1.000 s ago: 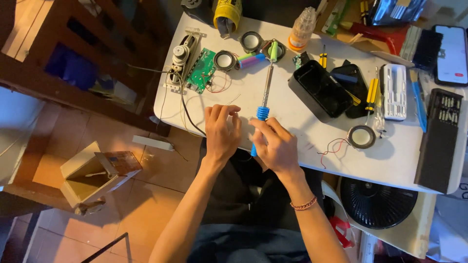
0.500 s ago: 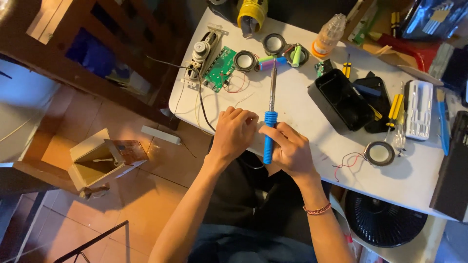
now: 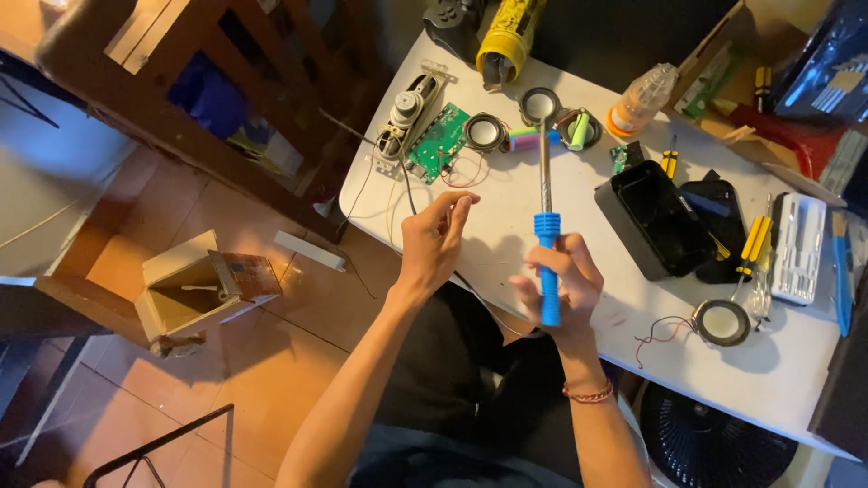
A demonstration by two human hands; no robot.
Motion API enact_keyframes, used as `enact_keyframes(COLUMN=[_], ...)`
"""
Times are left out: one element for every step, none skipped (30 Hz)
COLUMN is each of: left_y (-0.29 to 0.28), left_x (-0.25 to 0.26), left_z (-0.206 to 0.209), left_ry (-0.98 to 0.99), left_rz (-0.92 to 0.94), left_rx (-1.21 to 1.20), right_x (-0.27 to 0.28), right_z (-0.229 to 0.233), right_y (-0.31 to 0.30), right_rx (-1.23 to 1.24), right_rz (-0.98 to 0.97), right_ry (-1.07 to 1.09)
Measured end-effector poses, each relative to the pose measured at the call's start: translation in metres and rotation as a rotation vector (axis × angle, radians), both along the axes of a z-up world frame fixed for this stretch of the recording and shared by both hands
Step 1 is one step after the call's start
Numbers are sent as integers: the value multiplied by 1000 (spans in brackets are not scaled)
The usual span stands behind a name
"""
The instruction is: Soldering wires to a circuit board to repair or assemble an electronic device
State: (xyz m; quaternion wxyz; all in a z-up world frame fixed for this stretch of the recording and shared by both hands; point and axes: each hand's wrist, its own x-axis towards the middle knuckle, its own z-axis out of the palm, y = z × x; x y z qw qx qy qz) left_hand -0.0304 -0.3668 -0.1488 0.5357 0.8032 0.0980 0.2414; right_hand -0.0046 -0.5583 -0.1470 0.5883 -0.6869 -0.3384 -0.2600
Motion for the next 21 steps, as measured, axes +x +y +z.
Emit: enact_keyframes(left_y=[1, 1, 1, 3, 4, 4, 4, 5, 6, 6, 6, 6, 8, 10, 11, 13, 14, 16, 20, 23, 27], left_x=[0, -1, -2, -2, -1, -1, -1, 1, 2, 3, 3, 3, 5, 7, 9, 8, 7, 7, 9, 12, 15], left_z=[-1, -3, -5, -3, -1, 1, 4, 7, 10, 15, 21, 26, 23, 20, 17, 21, 26, 31, 18, 6, -6], left_ry=[-1, 11, 22, 24, 16, 9, 10, 0, -10, -11, -23, -33, -33, -49, -66, -65, -71, -75, -74, -70, -66], left_rz=[5, 13, 22, 26, 37, 47, 50, 53, 57, 60, 28, -4, -1, -55, -109, -105, -120, -135, -132, -118, -105], left_rx=[-3, -23, -44, -49, -56, -65, -70, -84, -97, -100, -125, -150, -154, -218, -283, -285, -336, -389, -392, -413, -434], right_x=[-2, -4, -7, -6, -5, -5, -6, -6, -6, -7, -8, -9, -8, -7, -6, -3, 0, 3, 4, 6, 8], right_z=[1, 3, 4, 3, 2, 2, 0, -2, -4, -4, -5, -6, -5, -4, -3, -4, -5, -5, -5, -5, -5], right_y=[2, 5, 7, 9, 12, 14, 13, 13, 12, 14, 15, 16, 19, 21, 23, 23, 23, 23, 24, 25, 25], right_rx=[-3, 74, 151, 146, 178, 210, 204, 213, 222, 219, 241, 261, 257, 299, 341, 339, 341, 342, 339, 341, 343], right_rz=[5, -1, -6, -3, -10, -17, -14, -10, -5, -2, -14, -26, -24, -23, -23, -20, 5, 29, 31, 34, 36], right_ry=[-1, 15, 31, 33, 21, 8, 9, 63, 117, 116, 189, 263, 265, 300, 335, 337, 336, 336, 339, 343, 348])
